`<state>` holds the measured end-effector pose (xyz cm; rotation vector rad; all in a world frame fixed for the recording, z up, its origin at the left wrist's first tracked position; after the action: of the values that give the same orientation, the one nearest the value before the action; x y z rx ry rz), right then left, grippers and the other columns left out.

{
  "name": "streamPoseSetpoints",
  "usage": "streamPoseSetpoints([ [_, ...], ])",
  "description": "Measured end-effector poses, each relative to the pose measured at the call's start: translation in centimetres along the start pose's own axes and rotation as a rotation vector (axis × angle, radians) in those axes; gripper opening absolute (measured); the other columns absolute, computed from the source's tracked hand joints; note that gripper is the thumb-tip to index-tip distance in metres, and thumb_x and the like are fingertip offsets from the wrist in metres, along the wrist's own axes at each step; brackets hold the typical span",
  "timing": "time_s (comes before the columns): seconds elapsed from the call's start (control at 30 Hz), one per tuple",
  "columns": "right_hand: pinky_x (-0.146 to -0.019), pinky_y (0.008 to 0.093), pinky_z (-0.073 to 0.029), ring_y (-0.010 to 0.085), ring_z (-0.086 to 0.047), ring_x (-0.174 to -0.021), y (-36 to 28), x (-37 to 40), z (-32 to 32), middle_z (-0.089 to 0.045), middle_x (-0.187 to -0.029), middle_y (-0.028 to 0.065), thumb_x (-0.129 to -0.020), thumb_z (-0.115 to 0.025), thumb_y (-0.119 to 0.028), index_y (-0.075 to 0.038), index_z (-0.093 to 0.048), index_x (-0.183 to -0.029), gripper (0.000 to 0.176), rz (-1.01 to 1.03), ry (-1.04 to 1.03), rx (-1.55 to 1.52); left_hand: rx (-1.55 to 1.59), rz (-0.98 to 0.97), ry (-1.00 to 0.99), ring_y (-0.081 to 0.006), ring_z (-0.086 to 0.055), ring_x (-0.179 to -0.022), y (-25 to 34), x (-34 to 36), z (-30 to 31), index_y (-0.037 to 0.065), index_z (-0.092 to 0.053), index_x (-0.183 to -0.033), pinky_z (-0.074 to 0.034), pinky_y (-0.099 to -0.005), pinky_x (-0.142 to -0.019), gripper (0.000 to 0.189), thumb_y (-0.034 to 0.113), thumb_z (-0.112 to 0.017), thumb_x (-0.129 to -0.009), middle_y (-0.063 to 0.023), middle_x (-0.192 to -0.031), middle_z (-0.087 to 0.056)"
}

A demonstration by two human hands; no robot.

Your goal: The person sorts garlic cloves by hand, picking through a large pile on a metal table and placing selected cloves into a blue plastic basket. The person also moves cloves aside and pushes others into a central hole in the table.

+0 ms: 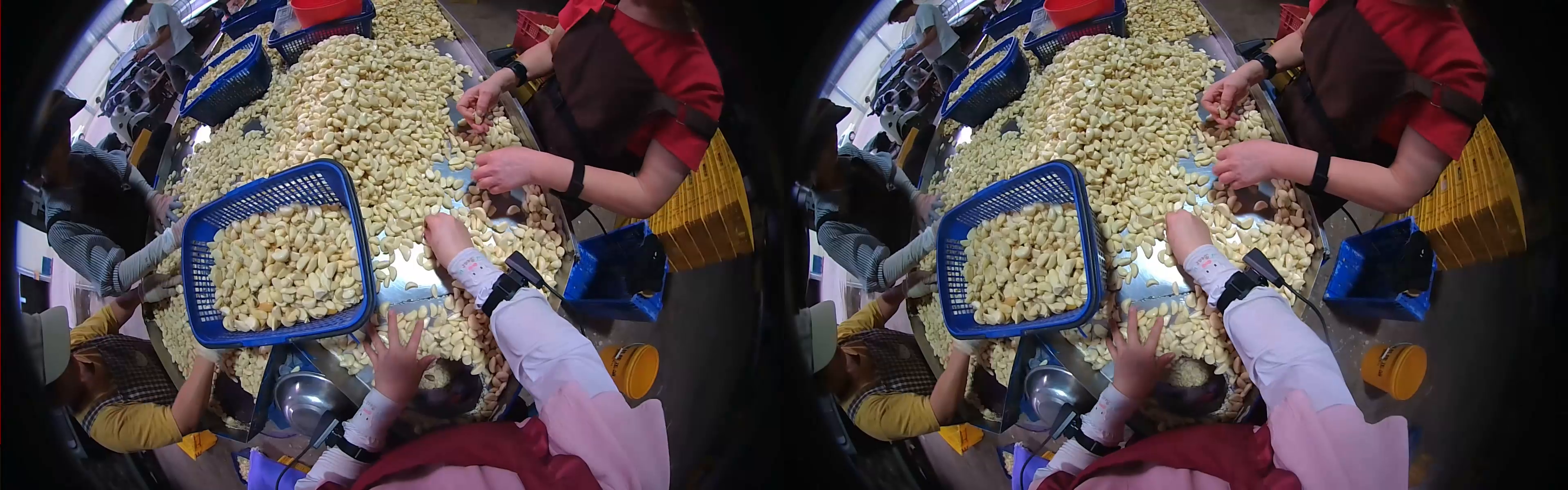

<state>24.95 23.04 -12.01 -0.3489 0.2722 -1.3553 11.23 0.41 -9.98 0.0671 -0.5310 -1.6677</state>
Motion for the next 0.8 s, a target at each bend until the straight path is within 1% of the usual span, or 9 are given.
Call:
streamPoseSetpoints([
  [0.07,-0.065,0.0414,-0.056,0.0323,-0.07,-0.072,0.4,0.1,0.6,-0.069,-0.082,0.0168,-0.085,-0.067,-0.019,-0.001,-0.065,-0.09,0.019,0.088,0.091,-0.042,0.047,0.019,0.037,-0.0577,-0.019,-0.138,-0.6,0.1,1.1,0.026,-0.046,-0.144,-0.022,-0.0739,-0.103,0.07,0.043,-0.072,-0.082,-0.0217,-0.157,-0.021],
  [0.17,-0.044,0.03,-0.048,0.0143,-0.063,-0.057,5.0,0.9,1.9,-0.064,-0.077,0.0064,-0.088,-0.065,-0.02,-0.006,-0.056,-0.084,0.017,-0.46,-0.124,-1.248,0.135,-0.013,0.187,-0.0522,-0.029,-0.134,-1.6,-0.9,1.7,0.017,-0.049,-0.141,-0.03,-0.0648,-0.103,0.064,0.032,-0.072,-0.083,-0.0256,-0.15,-0.03],
  [0.2,-0.041,0.0316,-0.047,0.0133,-0.061,-0.054,5.1,1.2,2.2,-0.061,-0.071,0.0054,-0.086,-0.066,-0.019,-0.006,-0.053,-0.08,0.019,-0.501,-0.16,-1.389,0.158,-0.057,0.297,-0.0478,-0.036,-0.131,-1.5,-1.0,2.5,0.012,-0.052,-0.138,-0.036,-0.0587,-0.102,0.06,0.026,-0.072,-0.083,-0.0273,-0.146,-0.035],
  [0.27,-0.049,0.0356,-0.052,0.0188,-0.065,-0.06,5.8,0.8,2.1,-0.063,-0.071,0.0084,-0.083,-0.067,-0.017,-0.004,-0.06,-0.079,0.015,-0.33,-0.046,-0.791,0.241,-0.035,0.277,-0.0463,-0.045,-0.124,-1.1,-2.7,2.9,0.007,-0.056,-0.13,-0.041,-0.0528,-0.098,0.052,0.023,-0.072,-0.083,-0.0251,-0.138,-0.043],
  [0.3,-0.049,0.0356,-0.052,0.0188,-0.065,-0.06,5.8,0.9,1.4,-0.063,-0.071,0.0084,-0.083,-0.067,-0.017,-0.004,-0.06,-0.079,0.015,-0.324,-0.047,-0.79,0.235,-0.019,0.277,-0.046,-0.048,-0.121,-0.6,-3.6,3.4,0.007,-0.058,-0.128,-0.043,-0.0529,-0.096,0.049,0.022,-0.072,-0.083,-0.0236,-0.136,-0.045],
  [0.37,-0.061,0.0428,-0.054,0.0303,-0.066,-0.065,3.8,1.1,1.9,-0.064,-0.075,0.0124,-0.08,-0.068,-0.018,-0.005,-0.068,-0.081,0.013,-0.04,0.077,0.063,0.226,-0.002,0.28,-0.0456,-0.05,-0.118,-0.3,-4.3,3.7,0.006,-0.059,-0.125,-0.044,-0.0531,-0.094,0.047,0.022,-0.072,-0.083,-0.022,-0.133,-0.047],
  [0.47,-0.075,0.0417,-0.056,0.0326,-0.069,-0.082,2.5,1.7,1.1,-0.07,-0.088,0.0144,-0.078,-0.068,-0.019,-0.006,-0.074,-0.081,0.015,-0.026,-0.011,0.202,0.269,0.031,0.236,-0.046,-0.046,-0.124,-0.8,-4.7,2.5,0.006,-0.061,-0.121,-0.043,-0.053,-0.097,0.045,0.022,-0.073,-0.081,-0.0195,-0.131,-0.049],
  [0.67,-0.073,0.0411,-0.055,0.0289,-0.07,-0.08,2.9,0.6,3.0,-0.071,-0.087,0.0148,-0.079,-0.071,-0.021,-0.004,-0.074,-0.084,0.018,-0.123,-0.112,0.0,0.02,-0.101,0.243,-0.044,-0.038,-0.131,-0.5,-2.0,0.9,0.009,-0.06,-0.127,-0.033,-0.059,-0.104,0.056,0.029,-0.075,-0.077,-0.0201,-0.135,-0.047],
  [0.8,-0.071,0.0323,-0.051,0.0199,-0.066,-0.074,-6.3,1.4,12.5,-0.069,-0.08,0.0097,-0.085,-0.074,-0.023,-0.002,-0.072,-0.097,0.024,0.08,0.296,-1.05,0.086,-0.07,0.243,-0.0462,-0.033,-0.136,0.2,-0.8,0.9,0.015,-0.057,-0.132,-0.03,-0.0621,-0.105,0.06,0.029,-0.076,-0.077,-0.0216,-0.138,-0.044],
])
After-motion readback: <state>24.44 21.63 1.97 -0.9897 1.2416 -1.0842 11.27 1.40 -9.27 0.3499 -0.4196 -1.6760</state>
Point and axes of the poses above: each hand's wrist, its own x-axis away from the middle knuckle, its own z-axis out of the back of the hand, y = z × x, the point moved 6 cm from there along -x, towards the middle knuckle
